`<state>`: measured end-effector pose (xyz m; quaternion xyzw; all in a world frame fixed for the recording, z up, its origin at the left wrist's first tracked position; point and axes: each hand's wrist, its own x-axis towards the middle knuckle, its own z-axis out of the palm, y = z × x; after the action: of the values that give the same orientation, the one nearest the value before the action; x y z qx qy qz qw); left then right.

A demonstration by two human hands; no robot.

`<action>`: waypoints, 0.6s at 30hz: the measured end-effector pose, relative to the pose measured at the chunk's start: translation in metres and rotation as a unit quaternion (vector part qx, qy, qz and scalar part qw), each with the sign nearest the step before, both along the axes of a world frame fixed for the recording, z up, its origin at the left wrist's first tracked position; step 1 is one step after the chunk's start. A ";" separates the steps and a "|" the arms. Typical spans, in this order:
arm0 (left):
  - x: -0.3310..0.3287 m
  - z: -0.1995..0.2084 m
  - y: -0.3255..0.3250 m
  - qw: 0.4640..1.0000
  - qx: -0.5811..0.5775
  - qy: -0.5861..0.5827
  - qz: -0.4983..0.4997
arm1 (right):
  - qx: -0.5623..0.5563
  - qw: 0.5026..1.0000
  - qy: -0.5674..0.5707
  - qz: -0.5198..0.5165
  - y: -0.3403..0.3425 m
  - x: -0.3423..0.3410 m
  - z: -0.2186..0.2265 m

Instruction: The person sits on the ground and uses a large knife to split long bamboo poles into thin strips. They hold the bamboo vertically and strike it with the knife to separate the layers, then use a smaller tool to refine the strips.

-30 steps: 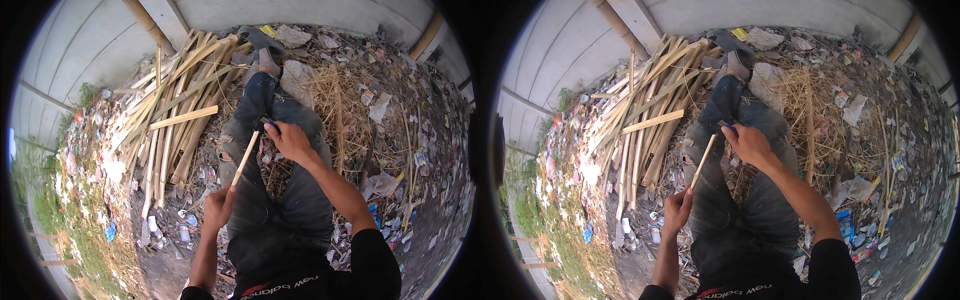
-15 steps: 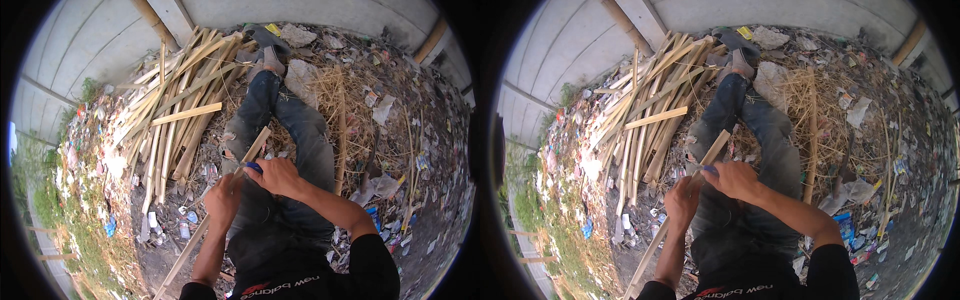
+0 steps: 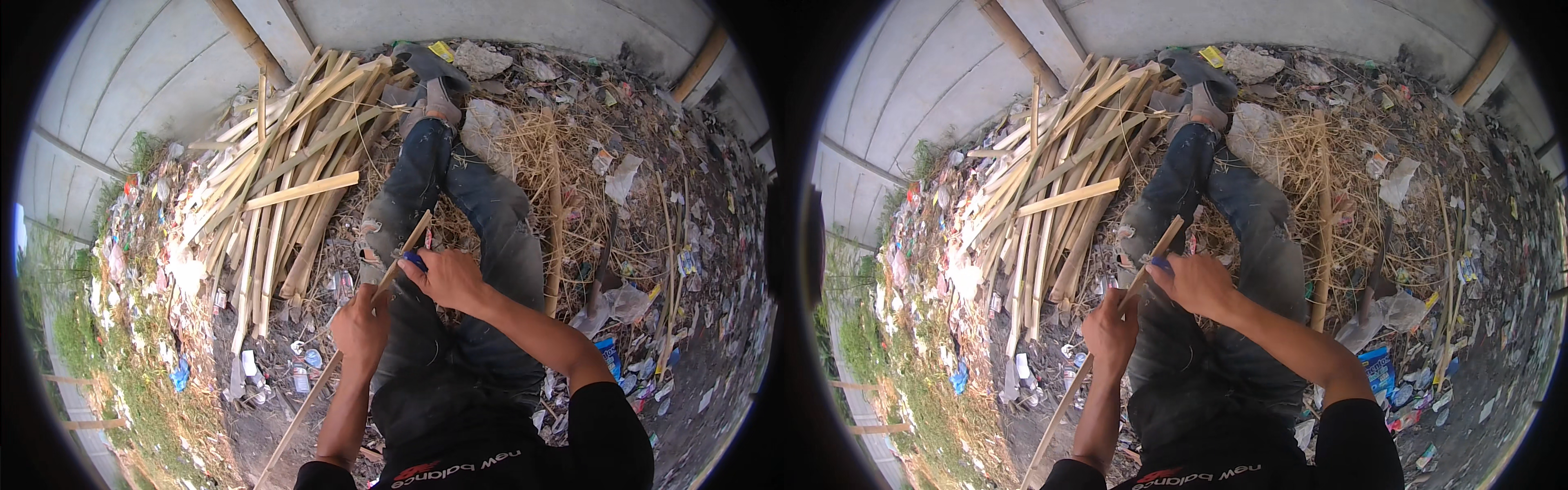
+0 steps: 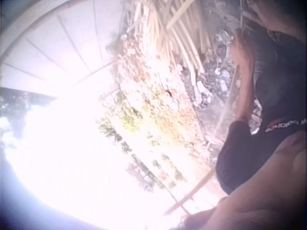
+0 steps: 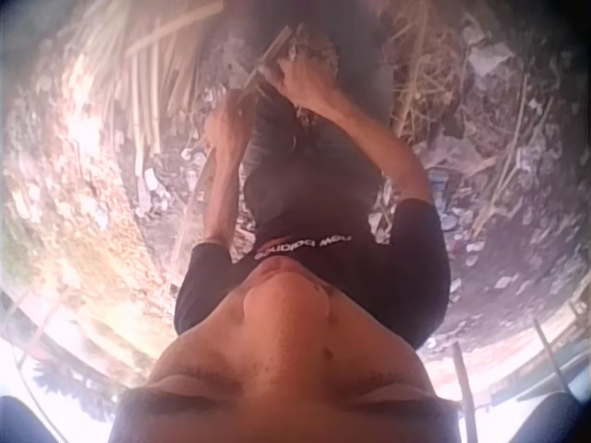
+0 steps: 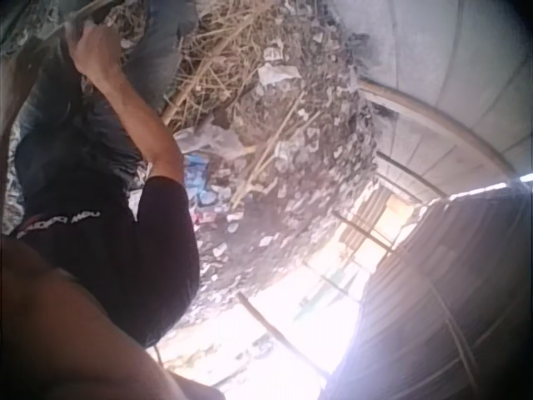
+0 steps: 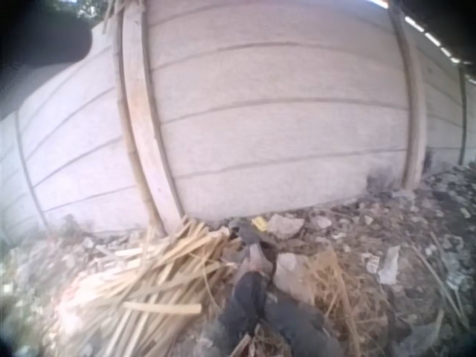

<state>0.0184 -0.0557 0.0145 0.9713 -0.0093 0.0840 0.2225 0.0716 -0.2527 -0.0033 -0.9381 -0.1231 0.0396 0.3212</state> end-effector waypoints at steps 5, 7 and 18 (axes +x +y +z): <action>-0.006 -0.007 0.011 0.999 0.029 -0.020 -0.013 | 0.032 0.994 -0.007 -0.106 -0.034 0.033 -0.007; -0.014 0.004 0.019 0.999 0.015 -0.031 -0.027 | -0.030 0.977 0.003 -0.212 -0.097 0.061 -0.023; 0.016 0.035 -0.004 0.955 0.088 -0.047 -0.281 | 0.061 0.963 -0.209 0.156 -0.066 -0.001 0.045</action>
<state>0.0348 -0.0599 0.0496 0.9402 -0.2993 0.0622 0.1501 0.0707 -0.3182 0.0419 -0.8731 -0.3348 -0.1157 0.3350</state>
